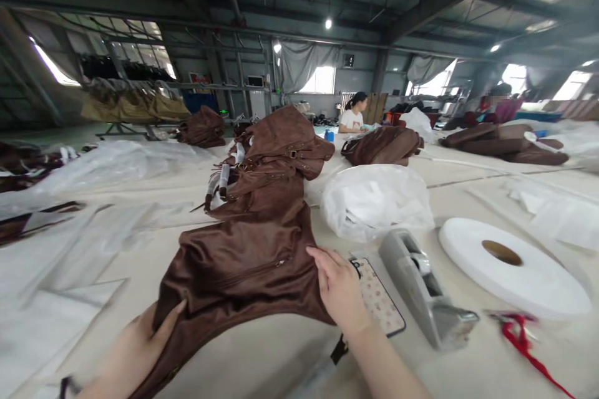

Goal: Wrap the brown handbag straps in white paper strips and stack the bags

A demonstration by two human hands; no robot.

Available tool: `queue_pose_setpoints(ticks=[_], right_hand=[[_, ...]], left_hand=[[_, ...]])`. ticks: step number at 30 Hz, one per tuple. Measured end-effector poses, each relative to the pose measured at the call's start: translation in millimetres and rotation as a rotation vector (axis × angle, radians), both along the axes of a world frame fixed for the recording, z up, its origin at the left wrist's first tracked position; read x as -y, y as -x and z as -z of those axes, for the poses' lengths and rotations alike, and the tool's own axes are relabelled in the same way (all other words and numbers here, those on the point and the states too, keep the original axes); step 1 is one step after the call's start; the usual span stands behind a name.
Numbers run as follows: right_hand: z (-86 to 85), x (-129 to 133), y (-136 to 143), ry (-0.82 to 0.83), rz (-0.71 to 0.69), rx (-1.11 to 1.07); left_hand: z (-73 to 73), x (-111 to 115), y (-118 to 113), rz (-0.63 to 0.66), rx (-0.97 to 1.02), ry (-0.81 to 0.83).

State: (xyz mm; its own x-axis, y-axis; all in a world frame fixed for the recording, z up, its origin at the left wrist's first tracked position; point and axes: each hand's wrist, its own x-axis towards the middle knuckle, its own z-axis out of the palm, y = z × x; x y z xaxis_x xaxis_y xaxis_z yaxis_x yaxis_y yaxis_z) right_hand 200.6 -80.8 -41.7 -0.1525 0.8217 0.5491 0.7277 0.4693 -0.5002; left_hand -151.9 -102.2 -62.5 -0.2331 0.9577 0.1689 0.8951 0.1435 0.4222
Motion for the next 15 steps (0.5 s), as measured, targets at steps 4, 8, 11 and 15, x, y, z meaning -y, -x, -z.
queue_pose_setpoints(ticks=[4,8,11,15], right_hand=[[8.1,-9.9,-14.7,0.094,0.233,-0.021],[11.2,-4.1,-12.8,0.104,0.253,-0.097],[7.7,-6.2,-14.9,0.051,0.286,-0.134],[-1.2,-39.3,-32.2,0.034,0.467,-0.06]], left_hand=[[7.7,-36.2,-20.9,0.098,-0.063,0.129],[6.4,-50.4,-27.3,0.131,-0.042,0.14],[6.4,-39.7,-18.0,0.163,0.2,0.142],[12.0,-24.1,-2.9,0.243,0.685,0.182]])
